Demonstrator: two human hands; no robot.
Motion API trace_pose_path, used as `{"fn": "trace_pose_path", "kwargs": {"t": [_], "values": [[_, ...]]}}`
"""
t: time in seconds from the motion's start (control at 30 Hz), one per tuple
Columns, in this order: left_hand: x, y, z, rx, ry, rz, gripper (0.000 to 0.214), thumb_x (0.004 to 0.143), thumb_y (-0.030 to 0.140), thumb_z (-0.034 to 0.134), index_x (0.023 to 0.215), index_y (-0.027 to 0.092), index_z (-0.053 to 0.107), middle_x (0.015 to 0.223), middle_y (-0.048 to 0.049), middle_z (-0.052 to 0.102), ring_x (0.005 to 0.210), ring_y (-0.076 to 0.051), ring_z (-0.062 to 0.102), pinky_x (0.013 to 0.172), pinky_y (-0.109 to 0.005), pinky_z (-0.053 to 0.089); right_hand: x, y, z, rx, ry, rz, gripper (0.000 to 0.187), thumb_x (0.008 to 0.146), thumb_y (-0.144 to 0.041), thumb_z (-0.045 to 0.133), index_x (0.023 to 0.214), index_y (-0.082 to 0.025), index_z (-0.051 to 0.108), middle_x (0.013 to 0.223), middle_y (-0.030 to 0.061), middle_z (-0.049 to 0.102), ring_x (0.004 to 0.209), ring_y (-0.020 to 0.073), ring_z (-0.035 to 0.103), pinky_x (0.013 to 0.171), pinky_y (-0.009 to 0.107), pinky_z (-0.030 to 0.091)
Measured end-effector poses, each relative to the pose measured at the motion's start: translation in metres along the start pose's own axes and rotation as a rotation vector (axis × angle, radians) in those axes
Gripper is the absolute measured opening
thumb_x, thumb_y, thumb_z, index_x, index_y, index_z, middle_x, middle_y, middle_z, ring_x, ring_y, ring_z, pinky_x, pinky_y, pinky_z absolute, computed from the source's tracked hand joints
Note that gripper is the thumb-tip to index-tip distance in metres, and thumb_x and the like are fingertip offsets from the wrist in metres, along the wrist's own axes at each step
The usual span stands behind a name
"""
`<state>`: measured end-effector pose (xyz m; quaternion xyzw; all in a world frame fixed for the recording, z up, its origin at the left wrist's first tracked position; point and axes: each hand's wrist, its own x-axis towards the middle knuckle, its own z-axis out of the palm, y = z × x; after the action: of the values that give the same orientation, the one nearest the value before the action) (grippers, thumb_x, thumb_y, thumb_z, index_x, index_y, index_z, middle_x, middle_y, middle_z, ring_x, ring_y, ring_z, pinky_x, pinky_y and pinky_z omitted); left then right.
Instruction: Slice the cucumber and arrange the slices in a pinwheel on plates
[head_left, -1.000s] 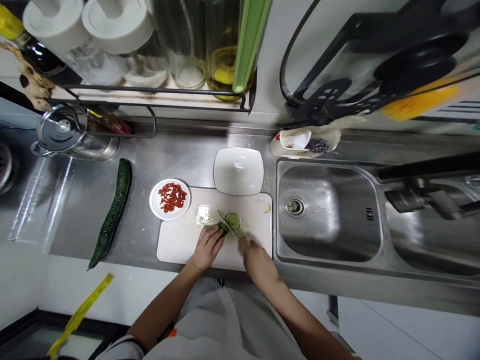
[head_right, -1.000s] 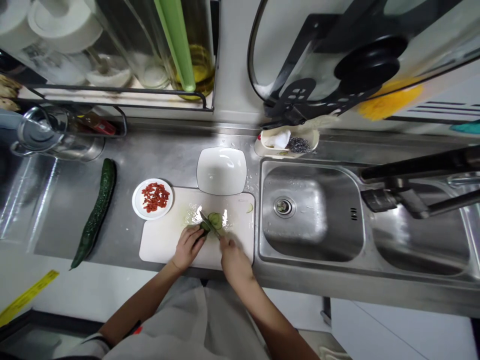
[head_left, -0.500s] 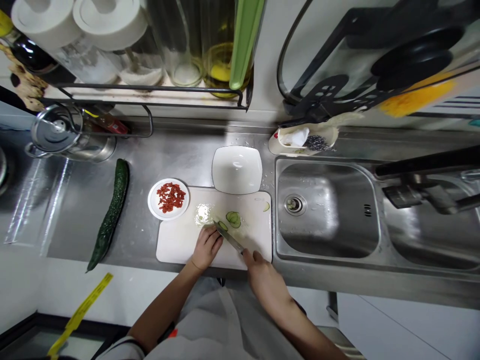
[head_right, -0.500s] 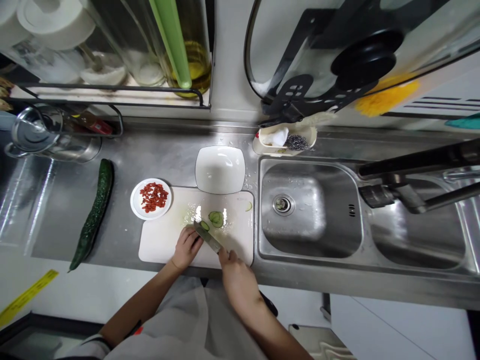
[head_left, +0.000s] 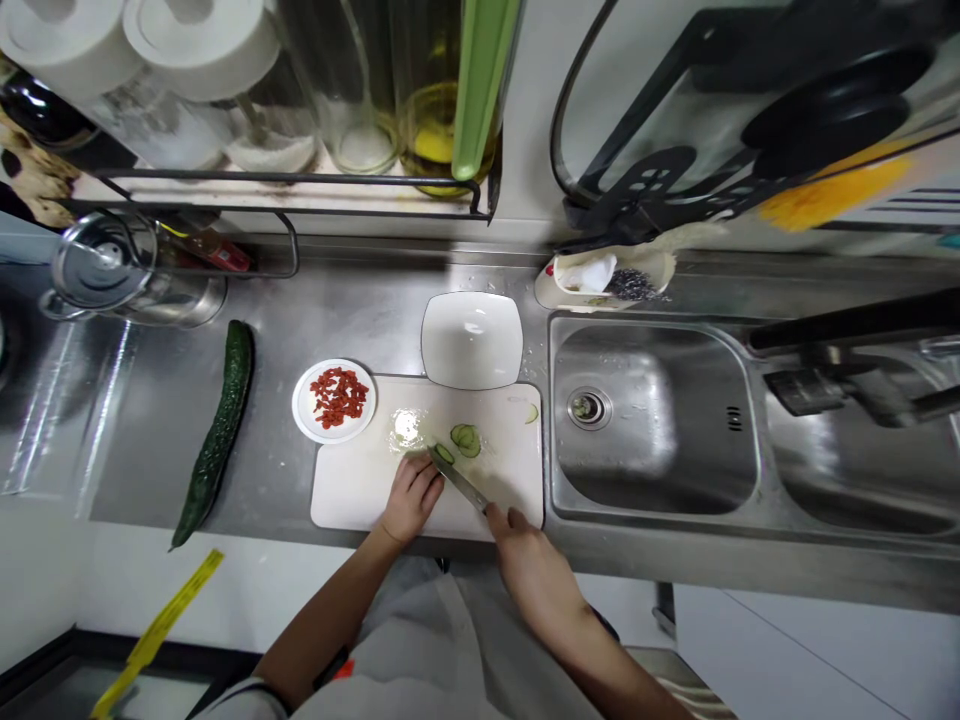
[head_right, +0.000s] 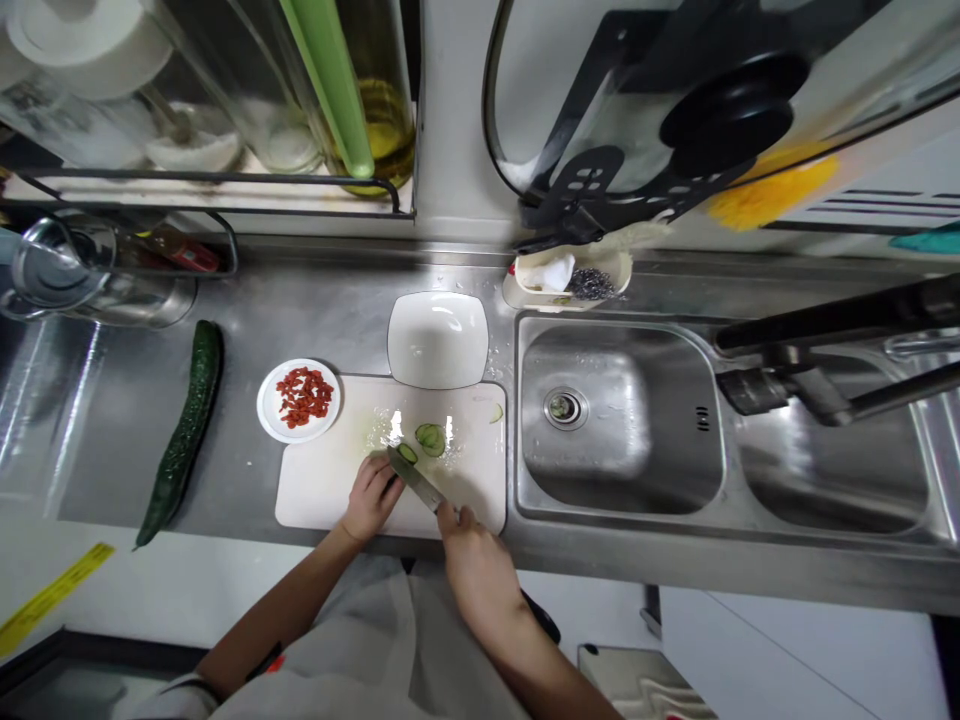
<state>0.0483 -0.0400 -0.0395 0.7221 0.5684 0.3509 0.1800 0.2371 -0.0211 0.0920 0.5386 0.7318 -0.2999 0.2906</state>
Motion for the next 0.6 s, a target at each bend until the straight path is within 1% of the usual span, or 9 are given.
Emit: {"fn": "trace_pose_path", "kwargs": {"t": [0.27, 0.4, 0.6], "values": [[0.001, 0.001, -0.001, -0.006, -0.011, -0.003, 0.027, 0.086, 0.018, 0.057, 0.113, 0.018, 0.057, 0.103, -0.0094, 0.062, 0.102, -0.02, 0.059, 0.092, -0.04, 0.05, 0.004, -0.001, -0.005, 0.012, -0.007, -0.005, 0.045, 0.087, -0.003, 0.03, 0.122, -0.022, 0.051, 0.097, 0.0094, 0.062, 0.078, 0.0178, 0.066, 0.06, 0.022, 0.045], [0.001, 0.0, 0.0, -0.011, -0.011, -0.006, 0.026, 0.087, 0.018, 0.057, 0.112, 0.017, 0.057, 0.102, -0.0097, 0.062, 0.101, -0.02, 0.059, 0.09, -0.041, 0.051, 0.006, -0.003, -0.01, 0.023, -0.031, -0.007, 0.046, 0.087, -0.003, 0.028, 0.121, -0.022, 0.052, 0.098, 0.0094, 0.063, 0.078, 0.0182, 0.067, 0.06, 0.023, 0.045], [0.001, 0.001, -0.001, -0.014, -0.028, -0.02, 0.024, 0.088, 0.02, 0.054, 0.111, 0.018, 0.057, 0.102, -0.0099, 0.062, 0.101, -0.021, 0.059, 0.09, -0.042, 0.051, 0.007, -0.002, -0.012, 0.055, -0.03, -0.019, 0.048, 0.086, -0.002, 0.028, 0.122, -0.022, 0.053, 0.098, 0.0101, 0.063, 0.08, 0.0188, 0.066, 0.06, 0.024, 0.045]]}}
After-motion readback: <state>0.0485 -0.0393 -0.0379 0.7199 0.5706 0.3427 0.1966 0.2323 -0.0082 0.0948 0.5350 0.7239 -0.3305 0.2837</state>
